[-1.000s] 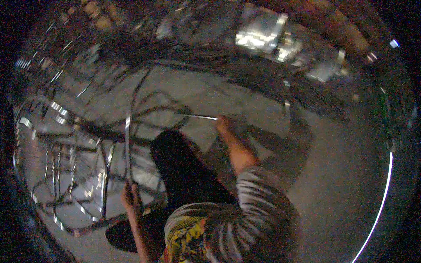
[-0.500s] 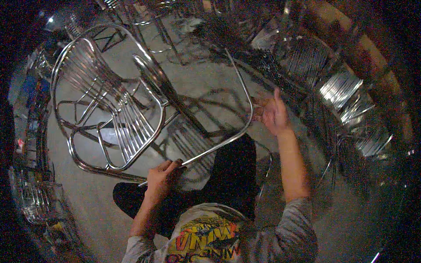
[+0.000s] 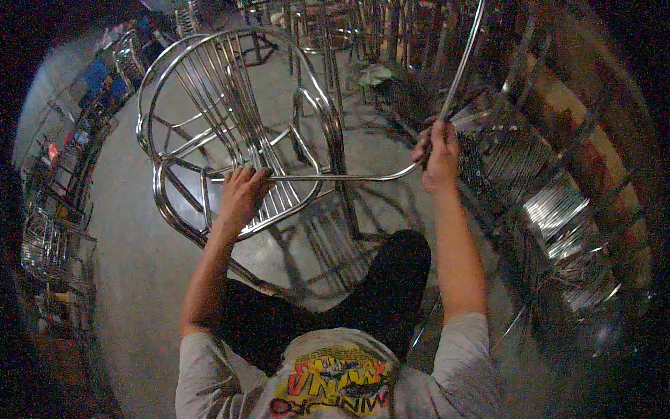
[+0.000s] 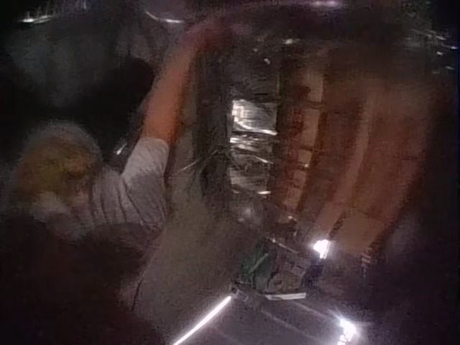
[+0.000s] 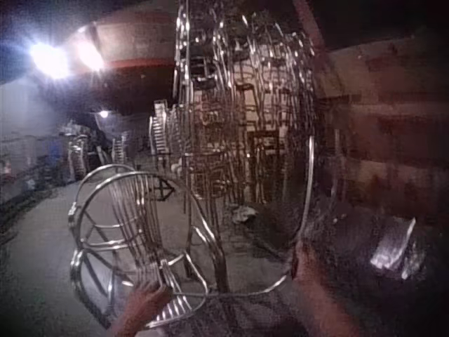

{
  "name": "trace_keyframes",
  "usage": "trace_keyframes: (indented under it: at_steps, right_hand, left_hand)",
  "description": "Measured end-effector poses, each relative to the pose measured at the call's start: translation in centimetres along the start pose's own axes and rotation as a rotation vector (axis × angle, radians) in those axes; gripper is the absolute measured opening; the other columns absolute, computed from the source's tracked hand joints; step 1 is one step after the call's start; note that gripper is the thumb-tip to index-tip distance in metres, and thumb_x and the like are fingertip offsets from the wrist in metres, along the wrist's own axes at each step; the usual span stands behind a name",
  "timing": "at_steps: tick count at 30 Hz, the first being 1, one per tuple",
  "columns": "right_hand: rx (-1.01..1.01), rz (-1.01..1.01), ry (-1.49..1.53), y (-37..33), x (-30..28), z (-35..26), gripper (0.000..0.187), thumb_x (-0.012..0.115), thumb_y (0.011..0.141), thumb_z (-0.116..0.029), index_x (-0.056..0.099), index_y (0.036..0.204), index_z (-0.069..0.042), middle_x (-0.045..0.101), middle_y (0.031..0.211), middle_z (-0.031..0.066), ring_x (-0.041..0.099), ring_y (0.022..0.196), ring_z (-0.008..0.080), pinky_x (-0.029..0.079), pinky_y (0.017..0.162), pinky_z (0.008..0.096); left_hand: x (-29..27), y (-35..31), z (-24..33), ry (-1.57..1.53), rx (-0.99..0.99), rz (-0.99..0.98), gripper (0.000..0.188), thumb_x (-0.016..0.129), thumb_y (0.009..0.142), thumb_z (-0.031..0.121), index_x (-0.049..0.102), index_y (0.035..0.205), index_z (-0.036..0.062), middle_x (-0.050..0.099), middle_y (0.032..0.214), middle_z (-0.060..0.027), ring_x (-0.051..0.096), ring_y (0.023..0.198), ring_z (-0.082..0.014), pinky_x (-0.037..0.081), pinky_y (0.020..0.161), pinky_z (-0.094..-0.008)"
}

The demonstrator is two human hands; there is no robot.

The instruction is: The person assembles a metal chair by inserting multiple metal rods into the seat and backrest frame. They repeatedly pick rods from a nearby pile and fit them into the chair structure.

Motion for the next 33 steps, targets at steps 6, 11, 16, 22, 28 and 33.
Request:
trace_keyframes:
  at_steps: [6, 11, 16, 22, 28, 33]
  right_hand:
    - [0.168, -0.109, -0.079, 2.3, -0.1, 6.4, 0.023, 0.051, 0.103, -0.033, 0.053, 0.112, -0.012, 0.06, 0.079, 0.0049, 0.064, 0.066, 0.0215, 0.057, 0.059, 0.0411]
    - [0.286, -0.128, -0.058, 2.5, -0.1, 9.2, 0.024, 0.053, 0.102, -0.035, 0.054, 0.113, -0.013, 0.062, 0.082, 0.0053, 0.067, 0.07, 0.0244, 0.058, 0.063, 0.0425]
    - [0.318, -0.143, -0.017, 2.4, 0.8, 8.7, 0.039, 0.051, 0.099, -0.045, 0.058, 0.112, -0.01, 0.064, 0.089, 0.0093, 0.067, 0.082, 0.0288, 0.057, 0.07, 0.048]
    - [0.456, -0.411, 0.387, 1.0, -0.9, -2.4, 0.088, 0.032, 0.089, -0.078, 0.066, 0.097, 0.003, 0.058, 0.131, 0.022, 0.053, 0.123, 0.0393, 0.039, 0.103, 0.061]
    - [1.077, -0.958, -0.286, -19.1, -1.9, -1.6, 0.071, 0.067, 0.091, -0.022, 0.029, 0.149, -0.006, 0.047, 0.138, 0.0257, 0.059, 0.113, 0.0398, 0.055, 0.089, 0.0567]
    - [1.403, -0.224, -0.11, -26.7, -1.3, 5.9, 0.057, 0.056, 0.1, -0.022, 0.021, 0.143, -0.031, 0.052, 0.083, 0.005, 0.04, 0.047, 0.0084, 0.036, 0.036, 0.0253]
  left_hand:
    - [1.0, -0.3, -2.6, 0.018, 0.006, -0.003, 0.026, 0.064, 0.089, 0.035, 0.066, 0.107, 0.0163, 0.058, 0.09, -0.0062, 0.056, 0.091, -0.0267, 0.042, 0.084, -0.0419]
    - [4.1, -1.6, -4.6, -0.011, -0.08, -0.192, 0.028, 0.063, 0.091, 0.036, 0.064, 0.112, 0.0161, 0.058, 0.096, -0.0092, 0.057, 0.099, -0.0306, 0.042, 0.087, -0.0472]
    - [4.8, -2.4, -5.1, -0.065, -0.092, -0.118, 0.031, 0.067, 0.086, 0.038, 0.067, 0.109, 0.016, 0.058, 0.094, -0.0079, 0.056, 0.097, -0.0285, 0.041, 0.086, -0.0441]
    - [1.4, -1.8, -7.4, 0.105, 0.048, -0.048, 0.024, 0.07, 0.08, 0.026, 0.063, 0.097, 0.0119, 0.056, 0.102, -0.0096, 0.053, 0.103, -0.0288, 0.037, 0.092, -0.0466]
    - [0.8, 4.3, -11.0, 0.343, 0.046, 0.001, 0.031, 0.066, 0.08, 0.023, 0.064, 0.11, 0.0136, 0.055, 0.12, -0.0115, 0.046, 0.123, -0.0292, 0.022, 0.115, -0.0501]
    - [5.6, 12.7, -9.6, 0.339, 0.056, 0.101, 0.049, 0.06, 0.083, 0.016, 0.055, 0.131, 0.0108, 0.037, 0.151, -0.0189, 0.022, 0.146, -0.0383, 0.014, 0.118, -0.0583]
Point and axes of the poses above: each hand's wrist, its own y-axis towards the middle knuckle, its own x-axis out of the palm, z = x × y, the point moved 4 cm from there along y, towards the middle knuckle
